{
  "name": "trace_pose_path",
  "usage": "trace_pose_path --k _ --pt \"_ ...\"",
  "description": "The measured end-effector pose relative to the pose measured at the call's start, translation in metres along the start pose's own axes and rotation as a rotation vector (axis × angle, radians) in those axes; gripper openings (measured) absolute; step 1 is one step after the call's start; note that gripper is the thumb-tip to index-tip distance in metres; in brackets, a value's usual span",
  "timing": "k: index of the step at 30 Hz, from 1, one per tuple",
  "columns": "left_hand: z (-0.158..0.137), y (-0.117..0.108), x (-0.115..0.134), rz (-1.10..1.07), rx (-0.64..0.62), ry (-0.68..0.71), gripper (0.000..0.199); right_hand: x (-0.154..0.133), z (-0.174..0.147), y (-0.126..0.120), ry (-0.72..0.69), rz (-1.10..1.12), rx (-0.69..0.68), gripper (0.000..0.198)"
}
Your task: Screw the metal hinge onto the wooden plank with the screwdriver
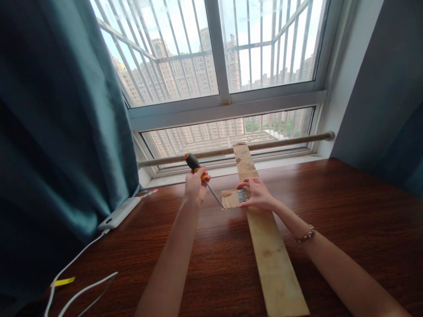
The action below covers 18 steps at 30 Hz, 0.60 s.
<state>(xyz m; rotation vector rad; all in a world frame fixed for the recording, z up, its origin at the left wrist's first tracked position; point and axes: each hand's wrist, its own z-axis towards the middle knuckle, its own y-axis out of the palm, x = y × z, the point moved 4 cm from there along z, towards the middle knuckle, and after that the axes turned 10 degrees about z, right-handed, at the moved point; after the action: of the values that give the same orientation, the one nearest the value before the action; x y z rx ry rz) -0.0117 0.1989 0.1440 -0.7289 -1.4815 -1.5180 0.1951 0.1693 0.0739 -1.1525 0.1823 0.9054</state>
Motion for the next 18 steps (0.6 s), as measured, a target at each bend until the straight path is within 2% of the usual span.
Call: trace_pose_path --k 2,5,7,9,12,18 --pt "-0.003 -0.017 -0.022 0.064 0.0 -0.242 0.016 0.0 0.0 0.0 0.002 -0.001 -0.002 0.069" --pt "-0.015 -0.04 -0.059 0.112 -0.016 -0.611 0.009 0.0 0.0 0.0 0.01 -0.005 -0.003 0.07" --pt "-0.024 -0.048 -0.078 0.097 -0.076 -0.768 0.005 -0.001 0.0 0.0 0.01 -0.01 0.003 0.07" --pt "-0.031 -0.049 -0.091 0.065 -0.157 -0.866 0.006 -0.001 0.0 -0.001 0.01 -0.013 0.003 0.069" --pt "-0.038 -0.047 -0.1 0.117 -0.187 -0.882 0.015 -0.001 -0.001 -0.001 0.014 -0.014 -0.006 0.069" --pt "-0.04 -0.043 -0.099 0.259 -0.132 -0.7 0.018 0.003 0.0 0.002 0.015 0.007 -0.02 0.077"
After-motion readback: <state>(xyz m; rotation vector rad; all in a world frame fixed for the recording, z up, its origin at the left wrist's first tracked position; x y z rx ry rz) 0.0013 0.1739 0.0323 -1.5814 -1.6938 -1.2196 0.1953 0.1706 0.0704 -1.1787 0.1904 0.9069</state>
